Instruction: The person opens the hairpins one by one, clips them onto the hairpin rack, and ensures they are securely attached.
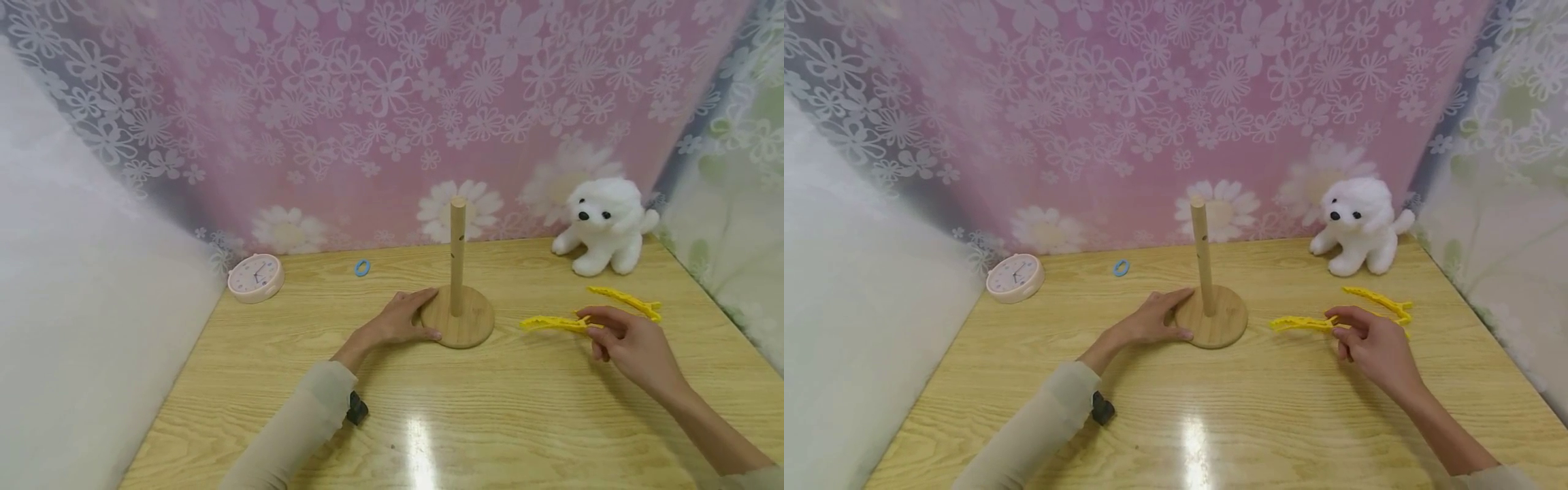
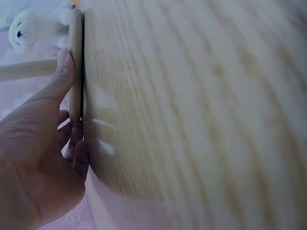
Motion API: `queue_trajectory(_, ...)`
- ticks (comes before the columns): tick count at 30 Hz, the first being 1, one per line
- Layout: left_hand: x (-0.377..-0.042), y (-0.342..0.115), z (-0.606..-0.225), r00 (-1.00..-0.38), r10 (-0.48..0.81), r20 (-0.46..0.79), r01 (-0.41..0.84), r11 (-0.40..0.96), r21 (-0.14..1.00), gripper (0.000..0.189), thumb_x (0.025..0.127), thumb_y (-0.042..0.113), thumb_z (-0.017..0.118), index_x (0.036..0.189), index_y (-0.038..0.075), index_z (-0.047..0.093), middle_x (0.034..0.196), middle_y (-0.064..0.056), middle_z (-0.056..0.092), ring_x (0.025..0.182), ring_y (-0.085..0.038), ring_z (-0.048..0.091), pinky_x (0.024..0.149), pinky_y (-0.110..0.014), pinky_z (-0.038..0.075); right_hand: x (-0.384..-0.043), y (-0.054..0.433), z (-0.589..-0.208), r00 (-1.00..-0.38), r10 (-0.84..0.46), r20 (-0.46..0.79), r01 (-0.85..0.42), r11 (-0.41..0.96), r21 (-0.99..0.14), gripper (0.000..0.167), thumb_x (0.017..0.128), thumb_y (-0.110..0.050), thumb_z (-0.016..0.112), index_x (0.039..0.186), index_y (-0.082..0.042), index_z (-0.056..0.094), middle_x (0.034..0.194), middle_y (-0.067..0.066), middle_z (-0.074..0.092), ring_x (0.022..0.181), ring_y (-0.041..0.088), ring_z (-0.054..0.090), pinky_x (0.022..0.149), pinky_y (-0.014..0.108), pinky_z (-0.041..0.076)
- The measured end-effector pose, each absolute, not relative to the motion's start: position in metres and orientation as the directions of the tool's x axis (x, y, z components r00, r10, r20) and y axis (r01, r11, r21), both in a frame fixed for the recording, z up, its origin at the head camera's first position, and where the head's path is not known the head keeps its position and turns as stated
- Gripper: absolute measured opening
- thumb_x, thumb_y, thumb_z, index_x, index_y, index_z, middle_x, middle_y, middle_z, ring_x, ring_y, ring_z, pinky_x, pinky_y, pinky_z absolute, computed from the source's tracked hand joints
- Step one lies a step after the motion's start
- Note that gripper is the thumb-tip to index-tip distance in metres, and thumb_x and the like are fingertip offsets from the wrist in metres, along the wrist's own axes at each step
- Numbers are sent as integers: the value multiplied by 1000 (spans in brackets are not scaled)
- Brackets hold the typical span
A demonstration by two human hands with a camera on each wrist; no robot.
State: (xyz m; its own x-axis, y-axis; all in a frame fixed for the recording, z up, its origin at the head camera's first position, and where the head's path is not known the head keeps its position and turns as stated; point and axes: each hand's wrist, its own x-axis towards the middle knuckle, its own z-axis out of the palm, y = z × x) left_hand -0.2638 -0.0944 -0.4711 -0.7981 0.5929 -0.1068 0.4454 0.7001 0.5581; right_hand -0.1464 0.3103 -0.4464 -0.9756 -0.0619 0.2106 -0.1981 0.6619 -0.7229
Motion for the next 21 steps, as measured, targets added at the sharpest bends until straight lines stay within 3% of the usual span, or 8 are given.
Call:
queue_trajectory(9,-264,-93,-471,-804,582,-121,431,710,557,98,90,55,77,168,27,24,171,3,29,140,-26,35,112,-43,36,-166,290,-445,-979,32,201,-145,581,-801,25,107,-11,61,125,4,69,87,20,75,54,24,63,45,29,47)
queue_trajectory(13,-264,-93,-470,-807,578,-125,430,718,547,98,90,55,77,168,27,23,171,3,28,140,-26,35,112,-43,36,-177,281,-443,-983,65,172,-107,559,-822,25,105,-11,63,123,5,71,82,20,75,52,24,63,45,29,48)
queue_trajectory(21,-265,-94,-471,-798,589,-123,439,710,551,98,91,54,77,168,25,23,171,2,28,140,-26,34,112,-44,36,-193,257,-440,-993,45,111,-72,513,-855,26,104,-11,66,121,7,73,86,23,77,54,25,68,48,34,54)
